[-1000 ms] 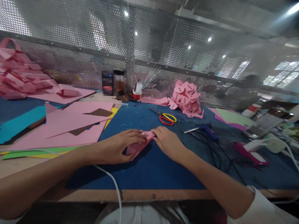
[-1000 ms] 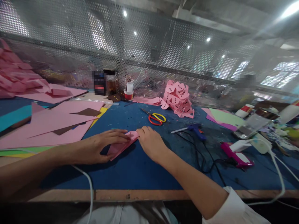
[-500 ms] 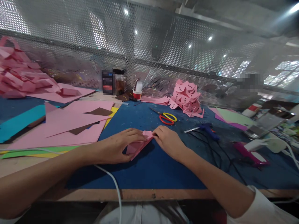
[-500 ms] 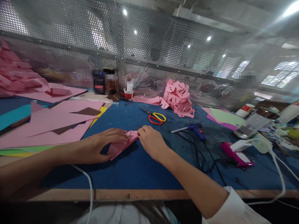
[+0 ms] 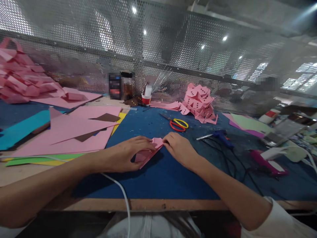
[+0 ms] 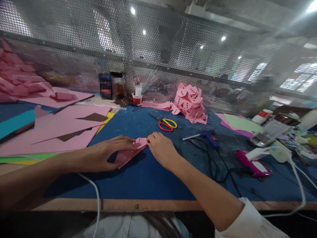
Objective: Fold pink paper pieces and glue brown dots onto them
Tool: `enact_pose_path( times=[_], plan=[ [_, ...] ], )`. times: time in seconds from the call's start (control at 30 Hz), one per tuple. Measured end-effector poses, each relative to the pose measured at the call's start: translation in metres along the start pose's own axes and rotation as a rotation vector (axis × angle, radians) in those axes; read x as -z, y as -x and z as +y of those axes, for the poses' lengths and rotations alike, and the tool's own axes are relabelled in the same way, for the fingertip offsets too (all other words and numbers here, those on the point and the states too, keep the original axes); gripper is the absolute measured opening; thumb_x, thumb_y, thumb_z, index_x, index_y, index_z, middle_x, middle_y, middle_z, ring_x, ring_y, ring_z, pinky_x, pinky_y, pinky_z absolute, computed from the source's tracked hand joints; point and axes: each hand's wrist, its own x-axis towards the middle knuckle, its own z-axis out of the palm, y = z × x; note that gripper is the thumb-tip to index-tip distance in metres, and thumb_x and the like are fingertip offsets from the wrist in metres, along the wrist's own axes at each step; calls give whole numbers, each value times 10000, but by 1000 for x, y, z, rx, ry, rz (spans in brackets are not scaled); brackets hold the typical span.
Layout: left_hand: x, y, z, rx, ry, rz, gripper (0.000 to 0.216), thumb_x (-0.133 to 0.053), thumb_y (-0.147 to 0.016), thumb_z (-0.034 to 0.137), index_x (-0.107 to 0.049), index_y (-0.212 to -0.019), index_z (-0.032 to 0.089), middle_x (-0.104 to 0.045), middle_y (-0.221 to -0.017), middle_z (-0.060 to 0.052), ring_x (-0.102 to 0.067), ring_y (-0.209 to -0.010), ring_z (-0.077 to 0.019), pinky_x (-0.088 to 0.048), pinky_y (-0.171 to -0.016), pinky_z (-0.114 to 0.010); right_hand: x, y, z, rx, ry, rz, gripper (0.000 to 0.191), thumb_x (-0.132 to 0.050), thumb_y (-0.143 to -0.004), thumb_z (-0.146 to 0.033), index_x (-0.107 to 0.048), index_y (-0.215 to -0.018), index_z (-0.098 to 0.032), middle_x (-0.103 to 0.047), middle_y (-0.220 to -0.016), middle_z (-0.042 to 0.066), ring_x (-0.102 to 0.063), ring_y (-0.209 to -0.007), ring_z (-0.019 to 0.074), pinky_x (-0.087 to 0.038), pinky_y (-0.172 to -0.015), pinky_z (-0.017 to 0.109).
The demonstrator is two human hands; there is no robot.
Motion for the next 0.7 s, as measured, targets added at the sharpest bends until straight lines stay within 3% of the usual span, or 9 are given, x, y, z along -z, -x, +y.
enact_pose_path(
  times=[0.7],
  plan=[
    [-2,2,-3,31,-6,-10,631,-621,-755,117,-517,-1360,262,-512,-1434,-65,-423,-1372,-230,-372,-1134,-344,1,-1,4,43,-5,-12,162,-534,-986,-247,-663,-1059,-183,-667,-1031,71,-609,-992,192,-486,-876,307]
  ],
)
